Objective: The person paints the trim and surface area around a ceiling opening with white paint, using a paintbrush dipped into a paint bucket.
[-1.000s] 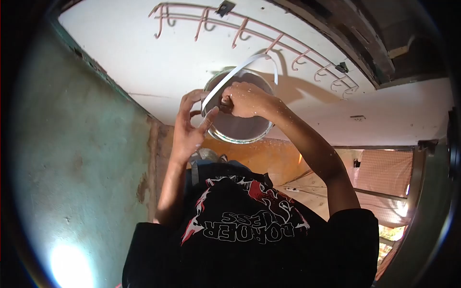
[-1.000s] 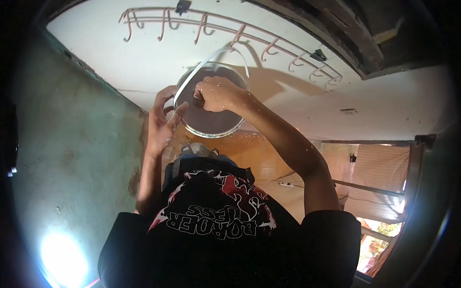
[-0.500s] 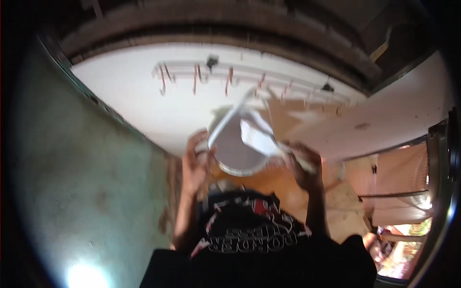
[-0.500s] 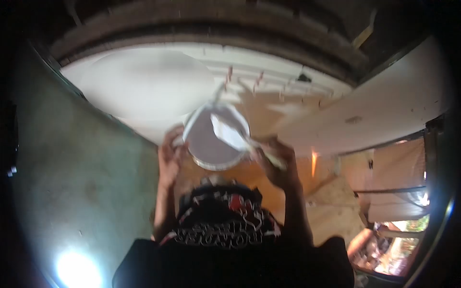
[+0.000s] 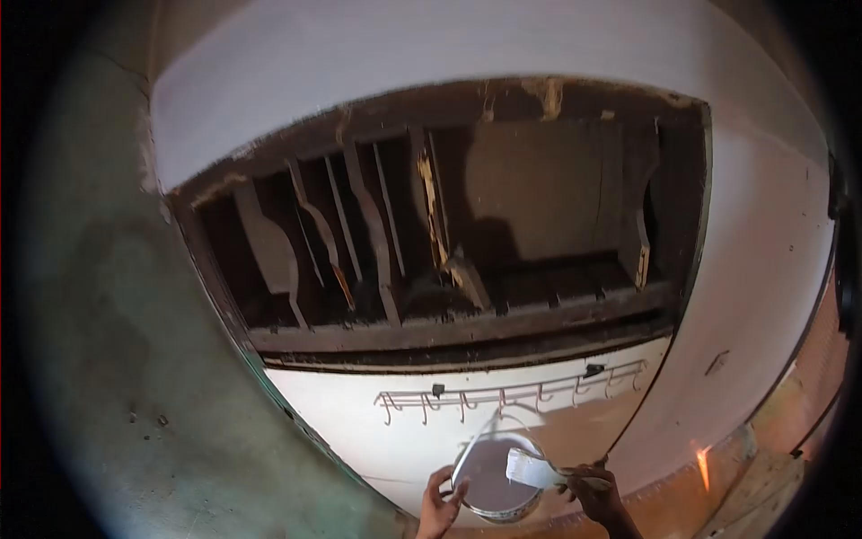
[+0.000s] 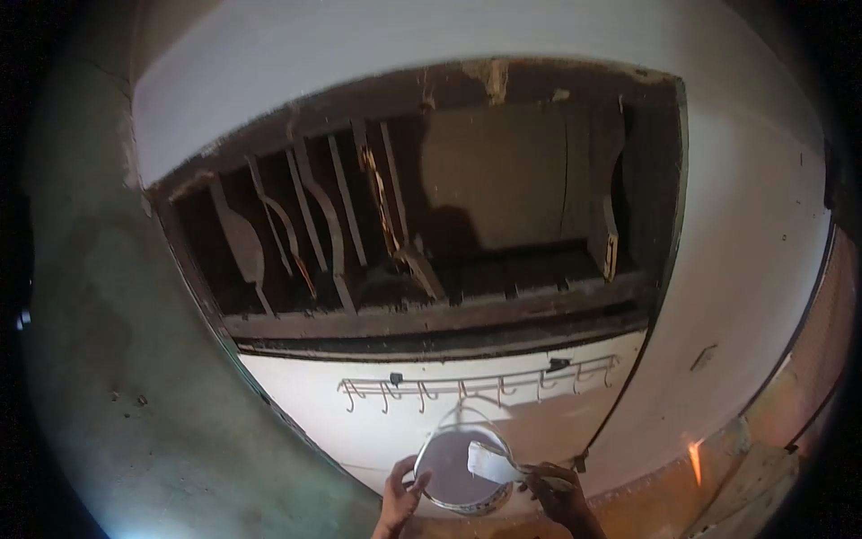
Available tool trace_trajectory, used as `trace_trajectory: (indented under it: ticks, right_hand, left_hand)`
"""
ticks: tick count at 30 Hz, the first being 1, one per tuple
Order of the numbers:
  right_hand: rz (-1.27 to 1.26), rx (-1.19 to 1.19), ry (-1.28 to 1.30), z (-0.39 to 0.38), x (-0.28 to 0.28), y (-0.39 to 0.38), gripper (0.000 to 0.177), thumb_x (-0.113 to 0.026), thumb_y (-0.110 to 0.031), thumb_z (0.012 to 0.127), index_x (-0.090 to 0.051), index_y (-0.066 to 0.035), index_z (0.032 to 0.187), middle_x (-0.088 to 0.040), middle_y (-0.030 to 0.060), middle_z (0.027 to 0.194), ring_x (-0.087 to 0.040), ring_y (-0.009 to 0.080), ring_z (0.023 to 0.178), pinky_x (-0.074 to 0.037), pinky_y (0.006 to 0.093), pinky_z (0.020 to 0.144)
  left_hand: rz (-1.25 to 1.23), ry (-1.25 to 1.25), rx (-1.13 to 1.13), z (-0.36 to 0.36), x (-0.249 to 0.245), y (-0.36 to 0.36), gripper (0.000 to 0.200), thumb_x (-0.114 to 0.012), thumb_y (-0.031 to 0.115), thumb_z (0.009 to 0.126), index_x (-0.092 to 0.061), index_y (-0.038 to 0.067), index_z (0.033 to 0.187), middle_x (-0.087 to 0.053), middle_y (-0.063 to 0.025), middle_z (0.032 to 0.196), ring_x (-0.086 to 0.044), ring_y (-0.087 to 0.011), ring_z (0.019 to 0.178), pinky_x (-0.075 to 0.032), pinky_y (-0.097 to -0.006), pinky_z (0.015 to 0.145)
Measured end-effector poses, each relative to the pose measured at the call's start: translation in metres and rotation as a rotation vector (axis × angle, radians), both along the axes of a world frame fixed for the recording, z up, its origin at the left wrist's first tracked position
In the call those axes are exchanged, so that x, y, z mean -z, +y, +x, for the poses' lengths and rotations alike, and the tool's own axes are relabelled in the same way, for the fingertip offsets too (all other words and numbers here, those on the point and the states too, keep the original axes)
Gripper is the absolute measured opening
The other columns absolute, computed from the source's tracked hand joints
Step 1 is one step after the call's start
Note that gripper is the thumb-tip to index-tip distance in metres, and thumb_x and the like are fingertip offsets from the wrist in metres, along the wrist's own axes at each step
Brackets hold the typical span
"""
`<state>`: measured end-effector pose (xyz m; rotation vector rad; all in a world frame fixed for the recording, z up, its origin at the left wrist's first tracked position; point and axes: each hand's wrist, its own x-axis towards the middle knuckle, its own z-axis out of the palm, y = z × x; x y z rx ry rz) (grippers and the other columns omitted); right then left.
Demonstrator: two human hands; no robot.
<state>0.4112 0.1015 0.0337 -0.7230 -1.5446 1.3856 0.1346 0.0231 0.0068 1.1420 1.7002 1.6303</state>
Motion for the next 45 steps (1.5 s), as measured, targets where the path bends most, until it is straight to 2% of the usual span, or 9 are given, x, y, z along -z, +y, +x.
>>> trace_trajectory:
  ticks: [11,19,20,21,23,32,36,40,45]
  right_hand:
    - [0.256,-0.012,-0.131,0.015,-0.004,0.014,0.018,-0.064,-0.012,0.097,-0.069,0.003,0.107,-0.071,0.0116,0.103,-0.064,0.0151,0.073,-0.051,0.0272,0.055]
    - [0.577,0.153,0.138,0.016,0.031,0.021,0.023,-0.070,0.000,0.089,-0.067,-0.002,0.112,-0.070,0.0164,0.109,-0.066,0.0298,0.101,-0.052,0.0395,0.085]
    - [0.013,-0.247,0.112,0.023,-0.014,0.016,0.026,-0.060,-0.011,0.099,-0.064,-0.001,0.122,-0.069,0.0119,0.109,-0.066,0.0159,0.086,-0.054,0.0309,0.083]
    - [0.014,-0.246,0.116,0.023,0.001,0.024,0.026,-0.060,-0.011,0.099,-0.064,-0.001,0.122,-0.069,0.0119,0.109,-0.066,0.0159,0.086,-0.054,0.0309,0.083]
    - [0.636,-0.022,0.040,0.020,0.054,0.042,0.025,-0.069,0.004,0.087,-0.066,-0.001,0.112,-0.070,0.0167,0.110,-0.067,0.0304,0.099,-0.052,0.0393,0.084]
    - [0.552,-0.043,0.246,0.025,0.060,0.038,0.028,-0.062,0.005,0.093,-0.063,-0.004,0.119,-0.068,0.0175,0.119,-0.065,0.0278,0.105,-0.053,0.0356,0.083]
    - [0.706,-0.093,0.076,0.025,0.043,0.030,0.025,-0.063,-0.001,0.095,-0.065,0.001,0.120,-0.069,0.0164,0.112,-0.066,0.0229,0.083,-0.053,0.0338,0.071]
    - [0.574,-0.106,0.005,0.029,0.032,0.018,0.024,-0.064,-0.008,0.096,-0.066,0.000,0.118,-0.068,0.0183,0.118,-0.065,0.0259,0.097,-0.053,0.0374,0.083]
    - [0.099,-0.063,0.203,0.026,0.046,0.004,0.025,-0.062,-0.013,0.098,-0.067,-0.004,0.121,-0.065,0.0102,0.123,-0.060,0.0239,0.113,-0.049,0.0367,0.096]
  left_hand:
    - [0.089,-0.038,-0.074,0.016,0.030,-0.003,0.065,-0.079,0.037,0.086,-0.050,0.010,0.138,-0.055,-0.0129,0.130,-0.058,-0.0247,0.110,-0.052,-0.0379,0.085]
    - [0.099,-0.204,-0.088,0.030,0.023,-0.011,0.066,-0.080,0.033,0.085,-0.049,0.015,0.141,-0.057,-0.0140,0.126,-0.060,-0.0231,0.103,-0.051,-0.0337,0.078]
    - [0.135,-0.212,-0.082,0.032,0.024,-0.010,0.065,-0.079,0.033,0.086,-0.048,0.016,0.141,-0.058,-0.0122,0.123,-0.061,-0.0221,0.100,-0.051,-0.0327,0.076]
    - [0.135,-0.208,-0.081,0.034,0.023,-0.010,0.065,-0.079,0.033,0.086,-0.048,0.016,0.141,-0.058,-0.0122,0.123,-0.061,-0.0221,0.100,-0.051,-0.0327,0.076]
    - [0.078,-0.241,-0.132,0.044,0.016,-0.012,0.065,-0.077,0.033,0.088,-0.046,0.017,0.142,-0.060,-0.0111,0.119,-0.061,-0.0214,0.099,-0.051,-0.0314,0.075]
    - [0.235,-0.178,-0.117,0.060,0.016,-0.012,0.064,-0.075,0.023,0.090,-0.043,0.014,0.144,-0.059,-0.0131,0.119,-0.062,-0.0232,0.107,-0.054,-0.0318,0.079]
    - [0.096,-0.298,-0.149,0.054,0.044,-0.008,0.062,-0.074,0.021,0.091,-0.044,0.011,0.144,-0.047,-0.0147,0.138,-0.060,-0.0245,0.110,-0.054,-0.0299,0.076]
    - [0.241,0.089,-0.107,0.040,0.080,0.000,0.059,-0.076,0.022,0.088,-0.053,0.007,0.140,-0.031,-0.0124,0.153,-0.057,-0.0205,0.110,-0.049,-0.0257,0.066]
    - [0.277,-0.102,-0.036,0.046,0.059,-0.007,0.092,-0.084,0.030,0.077,-0.034,0.008,0.151,-0.028,-0.0111,0.154,-0.058,-0.0185,0.106,-0.045,-0.0244,0.065]
